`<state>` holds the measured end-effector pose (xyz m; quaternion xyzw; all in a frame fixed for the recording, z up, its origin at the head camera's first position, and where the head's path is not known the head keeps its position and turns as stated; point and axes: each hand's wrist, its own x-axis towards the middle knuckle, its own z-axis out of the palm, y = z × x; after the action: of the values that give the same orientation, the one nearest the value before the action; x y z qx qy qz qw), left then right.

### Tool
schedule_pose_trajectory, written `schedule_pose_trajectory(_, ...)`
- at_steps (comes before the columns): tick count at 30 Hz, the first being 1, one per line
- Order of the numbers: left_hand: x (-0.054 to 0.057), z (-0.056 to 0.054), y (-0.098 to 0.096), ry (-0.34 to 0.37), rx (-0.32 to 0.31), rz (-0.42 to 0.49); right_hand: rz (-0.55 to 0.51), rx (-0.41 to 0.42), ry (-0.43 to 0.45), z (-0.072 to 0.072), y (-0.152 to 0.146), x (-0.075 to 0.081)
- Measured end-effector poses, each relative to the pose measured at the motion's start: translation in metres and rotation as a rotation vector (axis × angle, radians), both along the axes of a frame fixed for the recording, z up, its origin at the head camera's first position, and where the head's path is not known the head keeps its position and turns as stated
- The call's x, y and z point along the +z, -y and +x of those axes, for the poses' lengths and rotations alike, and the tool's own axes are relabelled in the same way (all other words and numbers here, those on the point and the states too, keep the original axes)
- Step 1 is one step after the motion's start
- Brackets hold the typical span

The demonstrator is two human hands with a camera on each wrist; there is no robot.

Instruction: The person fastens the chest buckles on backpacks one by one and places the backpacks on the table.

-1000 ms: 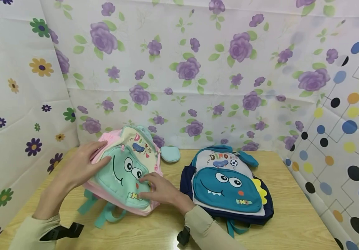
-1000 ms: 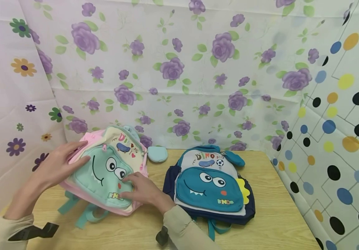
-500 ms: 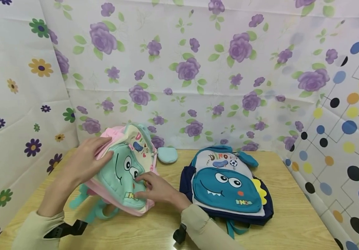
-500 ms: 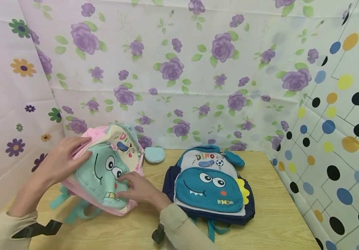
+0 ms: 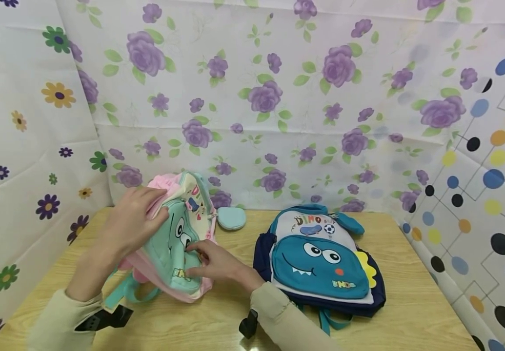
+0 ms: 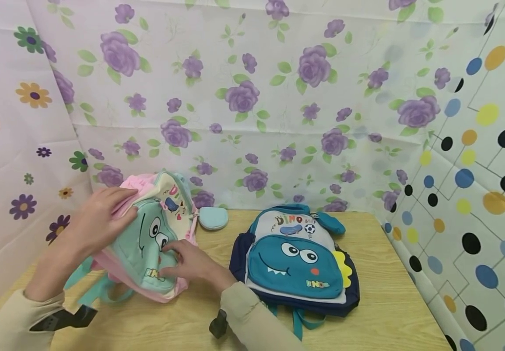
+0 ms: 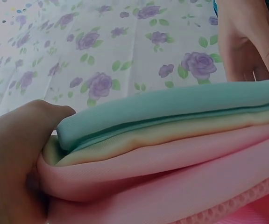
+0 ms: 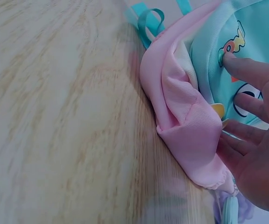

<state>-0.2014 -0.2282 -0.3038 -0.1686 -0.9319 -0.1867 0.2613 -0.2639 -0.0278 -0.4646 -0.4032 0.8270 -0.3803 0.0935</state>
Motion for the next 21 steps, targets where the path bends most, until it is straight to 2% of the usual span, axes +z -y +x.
schedule_pose_trajectory(9,0.007,0.002,-0.012,-0.028,0.017,-0.068,-0.021,0.027,0.000,-0.004,0.007,0.002)
schedule_pose_trajectory(14,0.010,0.003,-0.022,-0.056,0.026,-0.132,-0.050,0.031,0.057,-0.005,0.012,0.004)
schedule_pose_trajectory(21,0.008,0.003,-0.034,-0.099,0.047,-0.181,-0.066,0.040,0.127,-0.009,0.018,0.003)
